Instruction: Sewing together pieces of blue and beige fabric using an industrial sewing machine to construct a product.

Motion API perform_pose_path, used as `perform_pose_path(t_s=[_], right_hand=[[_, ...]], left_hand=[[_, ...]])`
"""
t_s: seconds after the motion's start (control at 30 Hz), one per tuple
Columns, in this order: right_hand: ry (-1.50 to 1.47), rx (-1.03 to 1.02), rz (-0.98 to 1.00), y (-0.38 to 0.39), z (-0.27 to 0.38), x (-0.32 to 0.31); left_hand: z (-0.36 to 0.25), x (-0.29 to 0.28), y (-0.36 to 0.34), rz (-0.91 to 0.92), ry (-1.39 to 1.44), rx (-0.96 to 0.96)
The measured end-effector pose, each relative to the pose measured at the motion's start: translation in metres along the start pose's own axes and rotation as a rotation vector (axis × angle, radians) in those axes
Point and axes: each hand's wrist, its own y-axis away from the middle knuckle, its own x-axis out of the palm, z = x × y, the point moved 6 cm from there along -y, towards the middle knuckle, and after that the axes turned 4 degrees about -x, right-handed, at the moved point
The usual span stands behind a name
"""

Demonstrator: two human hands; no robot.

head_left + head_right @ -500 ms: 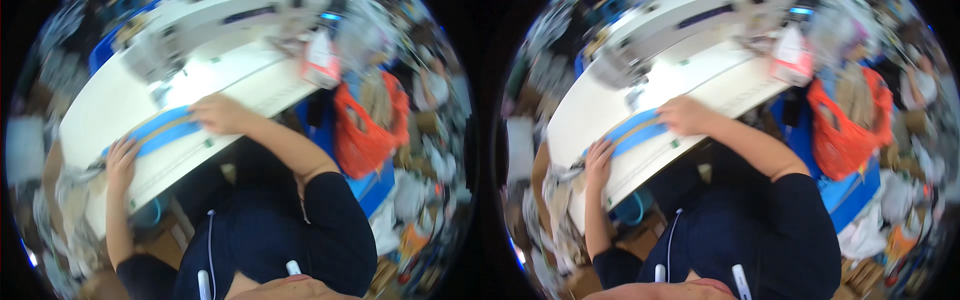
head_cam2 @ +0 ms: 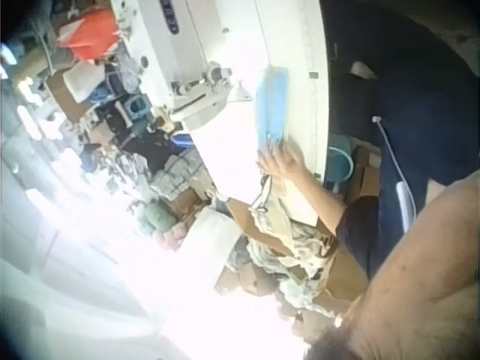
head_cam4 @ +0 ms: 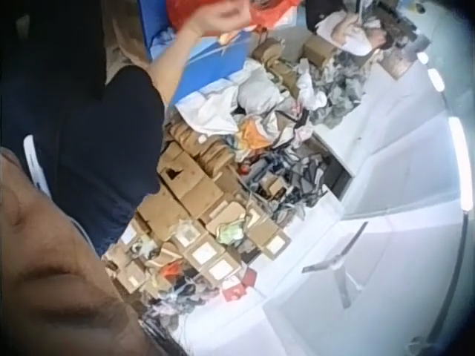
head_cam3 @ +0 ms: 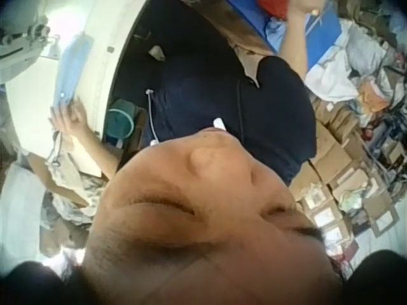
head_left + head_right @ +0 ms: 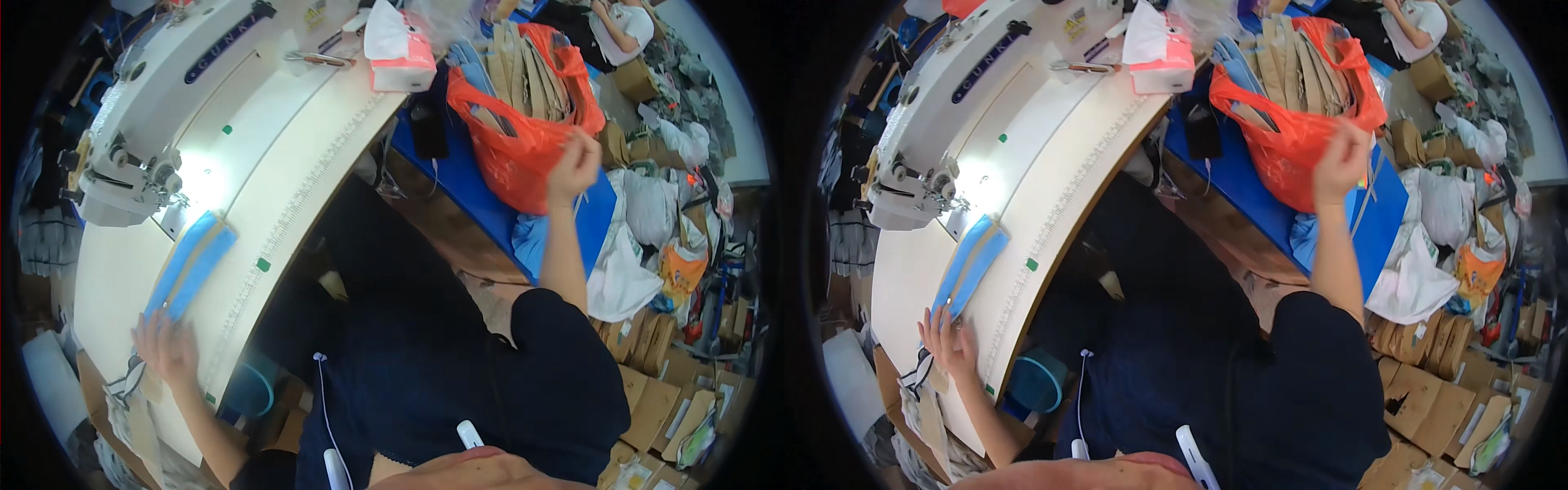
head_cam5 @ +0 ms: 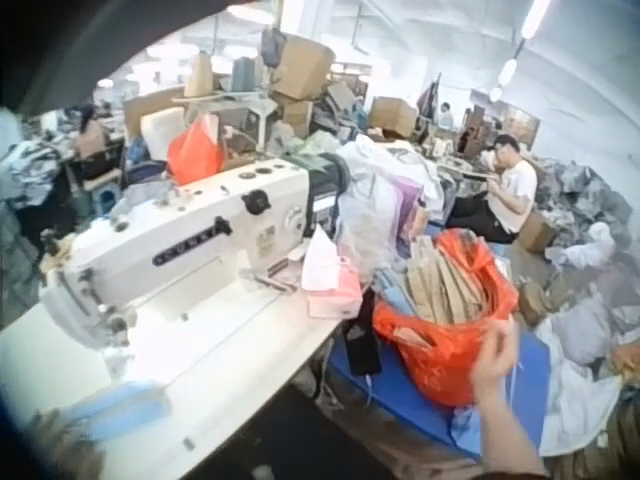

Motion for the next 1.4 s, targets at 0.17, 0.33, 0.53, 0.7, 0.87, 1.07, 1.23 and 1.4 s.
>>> perform_pose_path(t_s=[0.17,0.33,0.53,0.7,0.87,1.07,1.23,1.4], right_hand=[[0.087,0.445,0.384,0.047,-0.169,-0.108],[0.425,1.043,1.460,0.172,-0.194,-0.156],[0.443,0.877,1.405,0.219,-0.205,-0.176],[0.313,1.115,1.251,0.217,-0.206,-0.184],[0.068,1.483,1.129,0.188,-0.202,-0.181],[-0.144,1.540,1.118,0.166,-0.190,-0.151],[-0.111,1.572,1.156,0.166,-0.172,-0.144],[-0.632,1.382,1.167,0.146,-0.097,-0.051]], left_hand=[[0.005,0.001,0.001,-0.039,0.038,0.034],[0.010,-0.020,0.007,-0.262,0.094,0.012],[0.013,-0.017,0.011,-0.256,0.087,0.009],[0.011,-0.017,0.009,-0.268,0.104,-0.014],[0.015,-0.020,0.015,-0.268,0.103,-0.047],[0.012,-0.021,0.010,-0.299,0.118,-0.034],[0.017,-0.014,0.012,-0.305,0.141,-0.049],[0.012,-0.020,0.016,-0.336,0.202,-0.124]])
